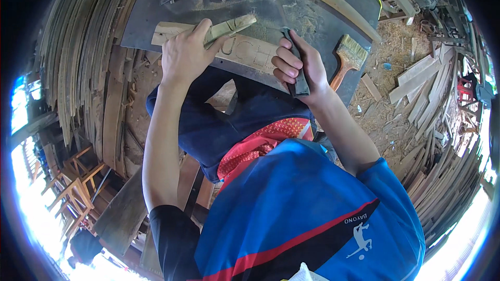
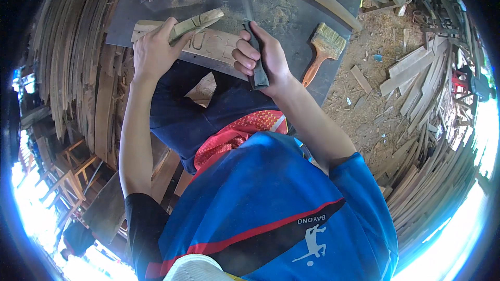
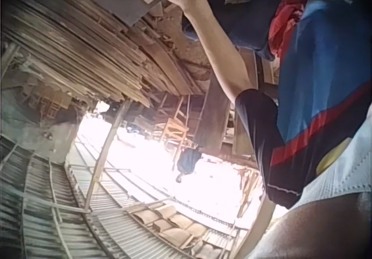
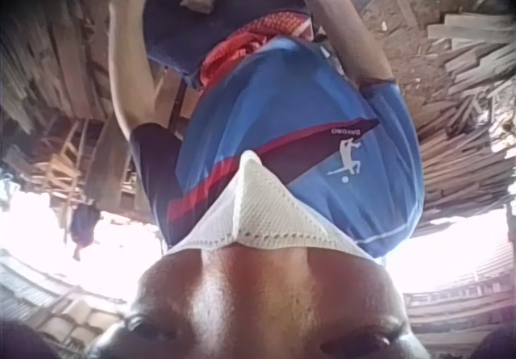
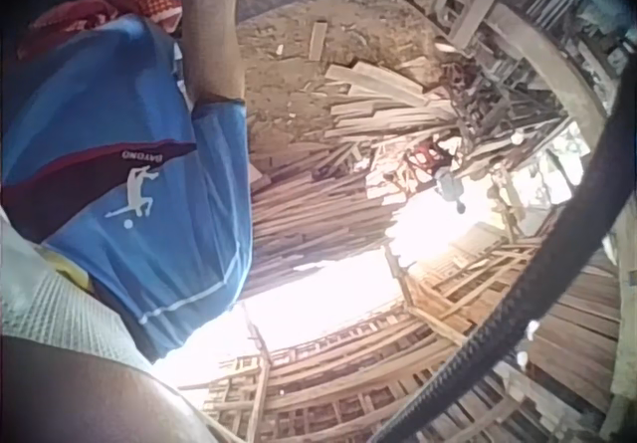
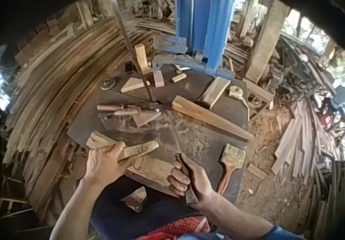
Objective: The person carves letters into a small wooden piece using a chisel and hammer, then brushes away the wood shavings. The carving is done by hand on a workbench in a workshop.
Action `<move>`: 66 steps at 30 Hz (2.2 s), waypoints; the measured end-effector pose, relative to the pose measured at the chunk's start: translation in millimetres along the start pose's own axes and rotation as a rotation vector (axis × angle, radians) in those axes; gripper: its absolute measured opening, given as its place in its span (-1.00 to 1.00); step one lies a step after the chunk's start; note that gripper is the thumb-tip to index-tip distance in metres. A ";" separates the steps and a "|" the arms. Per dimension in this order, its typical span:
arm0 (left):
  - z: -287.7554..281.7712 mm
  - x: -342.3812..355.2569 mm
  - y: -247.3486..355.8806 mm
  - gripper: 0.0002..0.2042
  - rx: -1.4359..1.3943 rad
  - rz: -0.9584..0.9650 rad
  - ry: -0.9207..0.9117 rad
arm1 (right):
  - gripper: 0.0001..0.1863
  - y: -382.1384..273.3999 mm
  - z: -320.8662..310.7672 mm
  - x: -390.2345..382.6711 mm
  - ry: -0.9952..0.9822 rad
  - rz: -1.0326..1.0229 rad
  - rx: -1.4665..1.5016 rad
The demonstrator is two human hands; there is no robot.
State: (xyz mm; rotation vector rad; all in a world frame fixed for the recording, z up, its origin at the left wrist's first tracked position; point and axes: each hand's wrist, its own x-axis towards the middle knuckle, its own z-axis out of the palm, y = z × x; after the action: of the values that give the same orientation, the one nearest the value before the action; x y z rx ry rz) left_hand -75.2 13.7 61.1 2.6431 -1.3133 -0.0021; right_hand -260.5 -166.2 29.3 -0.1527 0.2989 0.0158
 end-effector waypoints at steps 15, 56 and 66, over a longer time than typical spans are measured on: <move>-2.1 11.8 -4.5 -0.51 0.026 -0.018 -0.080 | -0.45 27.4 18.2 -12.7 0.352 0.029 -1.301; -0.3 -6.2 -37.4 -0.55 -0.327 -0.192 0.087 | -0.45 -11.5 -13.6 -31.1 0.479 -0.098 -1.582; 17.2 -25.7 -53.9 -0.44 -0.392 -0.509 -0.031 | -0.44 6.1 -12.0 -34.6 0.341 -0.050 -1.867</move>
State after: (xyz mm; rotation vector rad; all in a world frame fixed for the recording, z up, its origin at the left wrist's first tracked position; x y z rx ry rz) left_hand -49.8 62.8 32.9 2.5483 -0.5394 -0.3355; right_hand -297.3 -161.8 27.3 -2.0307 0.5406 0.2213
